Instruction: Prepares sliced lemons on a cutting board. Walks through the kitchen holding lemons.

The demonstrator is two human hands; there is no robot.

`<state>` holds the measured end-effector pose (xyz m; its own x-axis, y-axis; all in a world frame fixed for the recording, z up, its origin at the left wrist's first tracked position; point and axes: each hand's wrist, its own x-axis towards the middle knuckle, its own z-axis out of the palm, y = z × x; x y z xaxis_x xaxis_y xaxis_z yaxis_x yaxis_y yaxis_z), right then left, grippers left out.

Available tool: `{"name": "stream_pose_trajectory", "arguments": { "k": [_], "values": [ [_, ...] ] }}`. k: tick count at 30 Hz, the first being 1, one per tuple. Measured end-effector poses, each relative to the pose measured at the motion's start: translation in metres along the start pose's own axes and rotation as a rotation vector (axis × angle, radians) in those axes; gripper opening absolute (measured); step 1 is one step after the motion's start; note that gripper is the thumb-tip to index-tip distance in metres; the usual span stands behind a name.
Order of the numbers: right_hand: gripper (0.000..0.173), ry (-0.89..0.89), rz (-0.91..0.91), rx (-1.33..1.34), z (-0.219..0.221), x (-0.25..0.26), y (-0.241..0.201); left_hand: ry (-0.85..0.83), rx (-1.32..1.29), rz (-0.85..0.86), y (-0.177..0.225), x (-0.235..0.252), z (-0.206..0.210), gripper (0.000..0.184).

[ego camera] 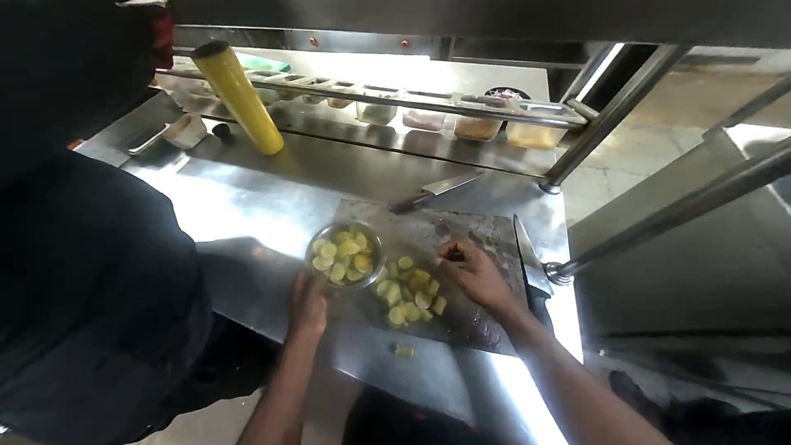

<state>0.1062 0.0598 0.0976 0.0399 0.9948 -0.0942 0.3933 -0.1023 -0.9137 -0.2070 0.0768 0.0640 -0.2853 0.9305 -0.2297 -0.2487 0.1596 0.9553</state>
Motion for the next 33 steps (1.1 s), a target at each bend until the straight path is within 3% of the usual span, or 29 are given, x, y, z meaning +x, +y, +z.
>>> {"name": "stream_pose_trajectory", "arguments": {
  "k": [7,11,14,17,19,21,22,24,26,28,29,31,33],
  "values": [
    [0.047,-0.087,-0.131,-0.202,0.025,0.007,0.038,-0.257,0.024,-0.042,-0.012,0.03,-0.008,0.019],
    [0.062,-0.15,-0.184,-0.277,0.04,0.012,0.044,-0.32,0.078,-0.125,-0.006,0.026,-0.028,0.018],
    [0.05,-0.066,-0.188,-0.236,0.041,0.011,0.033,-0.186,0.196,-0.165,0.003,0.012,-0.046,0.018],
    [0.024,0.167,-0.207,-0.061,0.032,-0.004,0.005,-0.092,0.215,-0.119,0.02,-0.004,-0.058,0.013],
    [0.014,0.283,-0.314,0.027,0.028,-0.015,-0.026,-0.071,0.21,-0.03,0.037,-0.014,-0.048,0.008],
    [0.015,0.323,-0.51,0.036,0.033,-0.015,-0.055,-0.093,0.24,0.119,0.053,-0.015,-0.025,0.001],
    [0.019,0.296,-0.583,0.005,0.038,-0.012,-0.067,-0.129,0.282,0.202,0.06,-0.012,-0.013,0.004],
    [0.035,0.113,-0.529,-0.075,0.053,-0.008,-0.084,-0.265,0.409,0.3,0.067,-0.008,0.011,0.022],
    [0.06,-0.019,-0.566,-0.148,0.069,-0.009,-0.096,-0.433,0.407,0.212,0.072,-0.016,0.037,0.043],
    [0.08,-0.024,-0.771,-0.172,0.084,-0.009,-0.097,-0.544,0.191,0.035,0.072,-0.041,0.056,0.049],
    [0.084,-0.008,-0.83,-0.191,0.088,-0.009,-0.091,-0.602,0.097,-0.048,0.074,-0.055,0.061,0.051],
    [0.085,0.019,-0.849,-0.37,0.083,-0.006,-0.073,-0.719,0.095,-0.157,0.084,-0.071,0.062,0.039],
    [0.081,0.001,-0.706,-0.563,0.071,-0.007,-0.056,-0.84,0.2,-0.03,0.085,-0.067,0.044,0.036]
  ]
}}
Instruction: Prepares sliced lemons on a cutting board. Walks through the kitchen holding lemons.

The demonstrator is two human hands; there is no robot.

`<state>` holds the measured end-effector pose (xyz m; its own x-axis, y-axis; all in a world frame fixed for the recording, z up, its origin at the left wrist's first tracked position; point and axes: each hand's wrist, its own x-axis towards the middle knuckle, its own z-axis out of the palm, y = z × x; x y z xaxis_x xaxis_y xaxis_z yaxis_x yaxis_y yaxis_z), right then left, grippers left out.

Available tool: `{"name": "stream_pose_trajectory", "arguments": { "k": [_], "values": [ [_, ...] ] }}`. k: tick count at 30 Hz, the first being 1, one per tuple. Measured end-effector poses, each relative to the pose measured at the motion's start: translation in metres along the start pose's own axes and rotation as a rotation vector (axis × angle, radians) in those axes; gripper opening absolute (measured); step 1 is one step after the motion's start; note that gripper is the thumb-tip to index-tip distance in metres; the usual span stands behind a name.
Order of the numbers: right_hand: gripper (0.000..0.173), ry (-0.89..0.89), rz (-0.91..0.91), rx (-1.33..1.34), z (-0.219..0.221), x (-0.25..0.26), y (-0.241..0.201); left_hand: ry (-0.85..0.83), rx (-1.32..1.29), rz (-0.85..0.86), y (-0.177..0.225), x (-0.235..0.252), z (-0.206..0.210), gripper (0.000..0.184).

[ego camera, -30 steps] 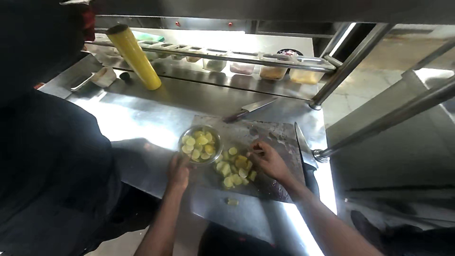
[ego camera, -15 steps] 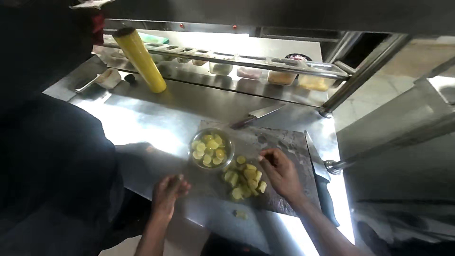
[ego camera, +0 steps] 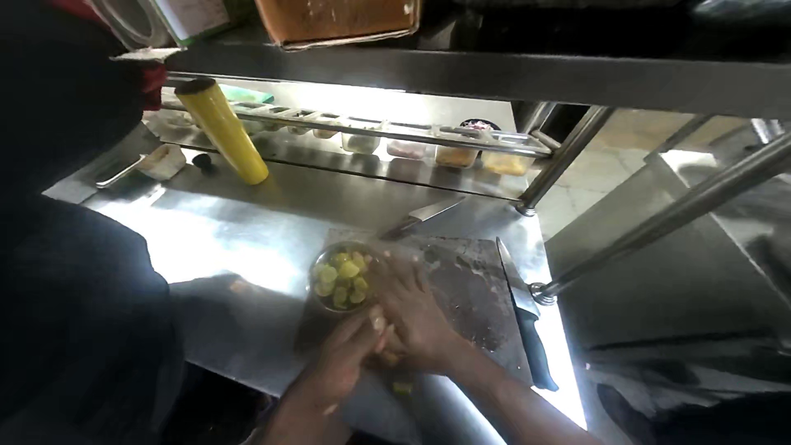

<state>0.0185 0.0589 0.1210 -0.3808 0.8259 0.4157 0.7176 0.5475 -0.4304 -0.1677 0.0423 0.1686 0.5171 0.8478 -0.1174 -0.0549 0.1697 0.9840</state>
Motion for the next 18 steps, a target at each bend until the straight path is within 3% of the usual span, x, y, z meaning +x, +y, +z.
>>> {"name": "stream_pose_trajectory", "arguments": {
  "k": [2,4,7,9,11,12,16,18],
  "values": [
    [0.075,-0.14,0.247,0.046,-0.005,-0.013,0.017,-0.061,0.117,0.15,-0.005,-0.01,-0.023,0.047],
    [0.068,-0.093,0.387,0.199,-0.01,-0.026,0.035,0.099,0.156,0.21,-0.006,-0.017,-0.034,0.042],
    [0.062,-0.039,0.447,0.374,-0.013,-0.049,0.058,0.461,0.209,0.261,-0.029,-0.025,-0.035,0.017],
    [0.062,-0.09,0.482,0.415,-0.007,-0.062,0.077,0.527,0.358,0.326,-0.064,-0.033,-0.03,0.018],
    [0.065,-0.193,0.477,0.389,0.004,-0.065,0.092,0.488,0.532,0.363,-0.102,-0.04,-0.022,0.027],
    [0.068,-0.248,0.454,0.367,0.012,-0.063,0.095,0.457,0.624,0.352,-0.121,-0.041,-0.017,0.038],
    [0.072,-0.385,0.3,0.268,0.041,-0.034,0.093,0.385,1.098,0.145,-0.151,-0.013,0.006,0.132],
    [0.075,-0.412,0.188,0.212,0.049,-0.03,0.093,0.363,1.282,0.016,-0.152,0.006,0.016,0.153]
  ]
}}
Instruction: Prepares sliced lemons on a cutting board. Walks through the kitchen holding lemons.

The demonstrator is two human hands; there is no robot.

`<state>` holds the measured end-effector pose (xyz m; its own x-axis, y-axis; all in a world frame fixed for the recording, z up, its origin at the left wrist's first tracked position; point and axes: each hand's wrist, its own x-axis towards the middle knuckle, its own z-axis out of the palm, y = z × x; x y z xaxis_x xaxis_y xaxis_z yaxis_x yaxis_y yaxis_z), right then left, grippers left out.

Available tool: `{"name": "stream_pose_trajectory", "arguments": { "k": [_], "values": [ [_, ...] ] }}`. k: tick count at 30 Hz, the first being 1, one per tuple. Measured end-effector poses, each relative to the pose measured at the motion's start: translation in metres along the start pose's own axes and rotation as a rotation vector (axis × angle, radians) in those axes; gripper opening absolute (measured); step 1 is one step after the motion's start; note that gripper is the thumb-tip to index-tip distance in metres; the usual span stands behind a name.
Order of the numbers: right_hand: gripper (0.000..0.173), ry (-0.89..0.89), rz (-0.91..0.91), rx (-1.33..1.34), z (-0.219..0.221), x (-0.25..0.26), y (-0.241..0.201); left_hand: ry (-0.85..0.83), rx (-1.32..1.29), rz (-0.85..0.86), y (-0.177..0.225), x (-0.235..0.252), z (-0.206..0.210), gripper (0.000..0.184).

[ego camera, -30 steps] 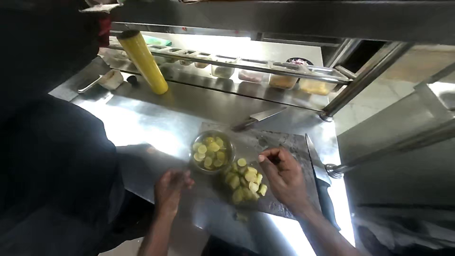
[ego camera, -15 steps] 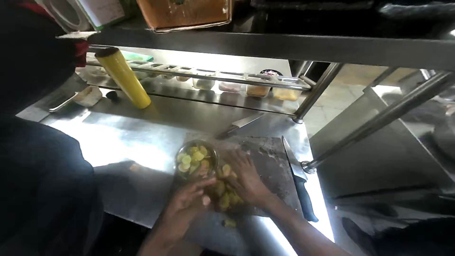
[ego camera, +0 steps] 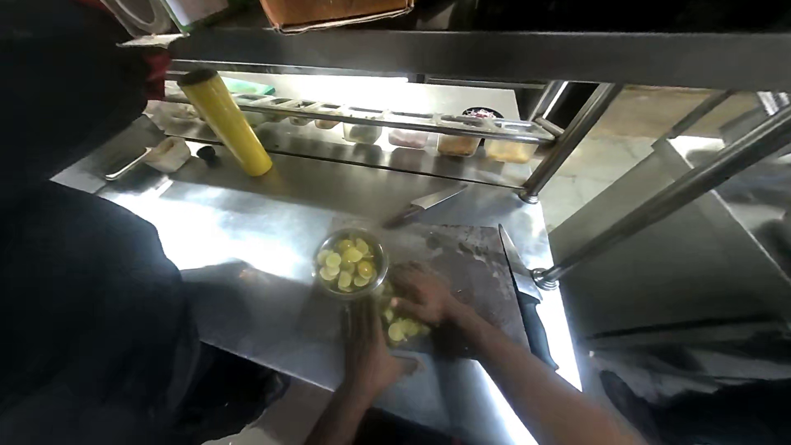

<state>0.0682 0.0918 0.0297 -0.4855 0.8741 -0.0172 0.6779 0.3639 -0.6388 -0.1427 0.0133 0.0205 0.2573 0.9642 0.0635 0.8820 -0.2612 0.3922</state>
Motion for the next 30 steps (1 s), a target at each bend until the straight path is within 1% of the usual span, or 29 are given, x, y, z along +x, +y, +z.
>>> {"name": "stream_pose_trajectory", "arguments": {
  "k": [2,4,5,7,8,9,11,13,15,18,20,23,24,26,27,28,30],
  "values": [
    [0.076,-0.011,-0.082,-0.015,0.001,-0.005,0.004,0.026,0.031,-0.003,0.005,0.007,0.005,0.156],
    [0.07,-0.036,-0.092,0.053,-0.001,-0.019,0.007,0.086,-0.032,0.0,0.004,0.007,0.011,0.152],
    [0.065,-0.017,-0.066,0.115,-0.003,-0.026,0.007,0.106,-0.061,0.0,0.004,0.007,0.013,0.152],
    [0.052,0.071,0.046,0.216,-0.012,-0.032,0.004,0.094,-0.124,-0.02,0.002,0.009,0.01,0.152],
    [0.049,0.116,0.11,0.225,-0.018,-0.031,0.003,0.088,-0.166,-0.033,0.002,0.009,0.007,0.152],
    [0.047,0.115,0.18,0.198,-0.025,-0.026,0.001,0.082,-0.212,-0.042,0.002,0.01,0.004,0.152],
    [0.044,0.01,0.284,0.077,-0.039,-0.013,-0.008,0.092,-0.318,-0.024,-0.003,0.007,0.002,0.151],
    [0.043,-0.139,0.377,-0.037,-0.049,0.002,-0.026,0.091,-0.496,-0.029,-0.006,-0.002,-0.004,0.142],
    [0.04,-0.233,0.448,-0.113,-0.052,0.016,-0.04,0.165,-0.628,-0.029,-0.009,-0.014,-0.008,0.128],
    [0.031,-0.267,0.468,-0.098,-0.045,0.031,-0.037,0.341,-0.683,-0.056,-0.02,-0.037,-0.007,0.103],
    [0.027,-0.213,0.485,0.011,-0.048,0.033,-0.033,0.452,-0.655,-0.101,-0.026,-0.051,-0.004,0.079],
    [0.021,-0.037,0.537,0.216,-0.071,0.028,-0.042,0.595,-0.617,-0.139,-0.03,-0.064,0.004,0.027],
    [0.019,0.027,0.512,0.285,-0.08,0.028,-0.046,0.614,-0.607,-0.131,-0.029,-0.066,0.007,0.019],
    [0.017,0.126,0.394,0.419,-0.093,0.032,-0.057,0.59,-0.596,-0.084,-0.025,-0.071,0.014,0.016],
    [0.018,0.152,0.327,0.472,-0.097,0.037,-0.064,0.549,-0.607,-0.059,-0.022,-0.074,0.018,0.019],
    [0.02,0.172,0.265,0.511,-0.1,0.041,-0.069,0.495,-0.625,-0.029,-0.017,-0.076,0.022,0.026],
    [0.022,0.247,0.213,0.519,-0.101,0.044,-0.074,0.397,-0.636,0.049,-0.008,-0.08,0.034,0.047]
  ]
}}
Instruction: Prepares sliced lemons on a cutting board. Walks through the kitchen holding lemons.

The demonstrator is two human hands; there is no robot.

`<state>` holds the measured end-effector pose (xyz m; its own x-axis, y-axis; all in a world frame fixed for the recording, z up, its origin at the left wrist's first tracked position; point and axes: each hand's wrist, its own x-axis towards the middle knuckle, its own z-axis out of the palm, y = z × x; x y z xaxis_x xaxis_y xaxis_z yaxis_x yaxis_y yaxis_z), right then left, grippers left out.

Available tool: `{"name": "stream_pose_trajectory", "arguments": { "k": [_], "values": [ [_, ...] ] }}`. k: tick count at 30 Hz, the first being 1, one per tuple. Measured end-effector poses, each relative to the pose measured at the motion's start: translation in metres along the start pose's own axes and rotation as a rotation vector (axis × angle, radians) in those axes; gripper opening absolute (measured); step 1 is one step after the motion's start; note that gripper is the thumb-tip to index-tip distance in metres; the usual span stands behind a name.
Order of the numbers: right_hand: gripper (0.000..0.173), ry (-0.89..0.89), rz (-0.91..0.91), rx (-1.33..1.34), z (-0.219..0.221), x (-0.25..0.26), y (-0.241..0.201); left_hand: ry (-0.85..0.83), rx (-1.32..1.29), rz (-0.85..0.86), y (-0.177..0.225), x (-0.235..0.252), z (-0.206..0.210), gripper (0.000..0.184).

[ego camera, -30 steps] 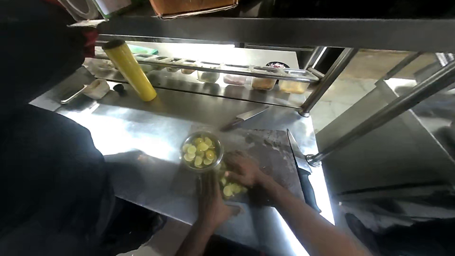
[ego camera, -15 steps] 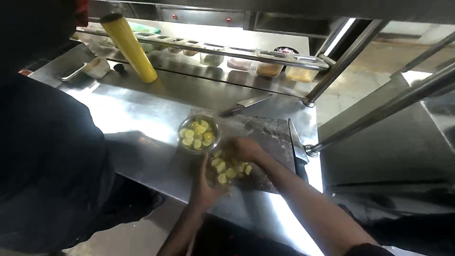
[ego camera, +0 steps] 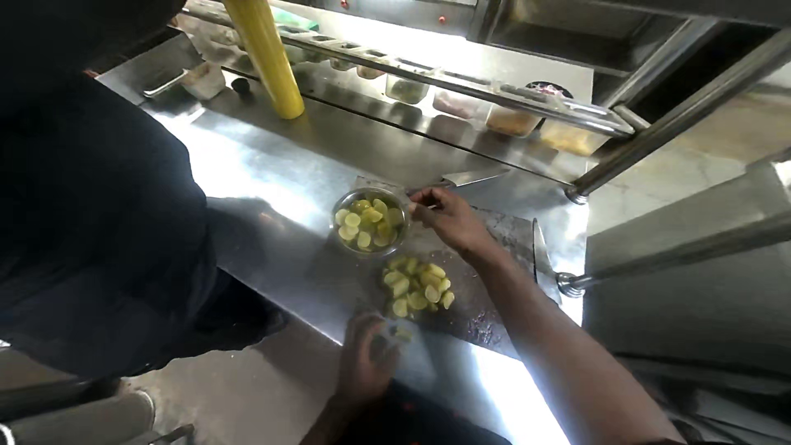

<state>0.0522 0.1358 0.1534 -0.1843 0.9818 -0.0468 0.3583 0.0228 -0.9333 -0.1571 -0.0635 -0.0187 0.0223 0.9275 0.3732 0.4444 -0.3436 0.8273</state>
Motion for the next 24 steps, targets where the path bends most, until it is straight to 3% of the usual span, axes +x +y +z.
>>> {"name": "stream_pose_trajectory", "arguments": {
  "k": [2,4,8,11,14,18,21,24],
  "values": [
    [0.023,0.119,-0.08,-0.068,0.0,-0.01,0.017,-0.064,0.064,0.054,-0.002,-0.01,0.013,0.066],
    [0.027,0.194,-0.166,-0.148,-0.001,-0.032,0.051,-0.079,0.175,0.083,-0.001,-0.014,0.023,0.072],
    [0.062,-0.029,-0.257,-0.321,0.007,-0.065,0.122,0.038,0.2,0.062,0.004,-0.014,0.038,0.067],
    [0.083,-0.163,-0.365,-0.445,0.026,-0.063,0.13,0.092,0.092,0.061,0.005,-0.004,0.048,0.051],
    [0.073,-0.19,-0.475,-0.516,0.042,-0.053,0.128,0.127,-0.033,-0.011,0.009,-0.003,0.05,0.045],
    [0.073,-0.214,-0.452,-0.515,0.04,-0.049,0.131,0.317,-0.263,-0.16,0.025,0.0,0.043,0.051],
    [0.068,-0.222,-0.424,-0.461,0.038,-0.05,0.13,0.388,-0.173,-0.11,0.029,0.02,0.048,0.052],
    [0.064,-0.219,-0.419,-0.43,0.038,-0.051,0.128,0.319,0.05,0.0,0.012,0.044,0.054,0.052]
  ]
}}
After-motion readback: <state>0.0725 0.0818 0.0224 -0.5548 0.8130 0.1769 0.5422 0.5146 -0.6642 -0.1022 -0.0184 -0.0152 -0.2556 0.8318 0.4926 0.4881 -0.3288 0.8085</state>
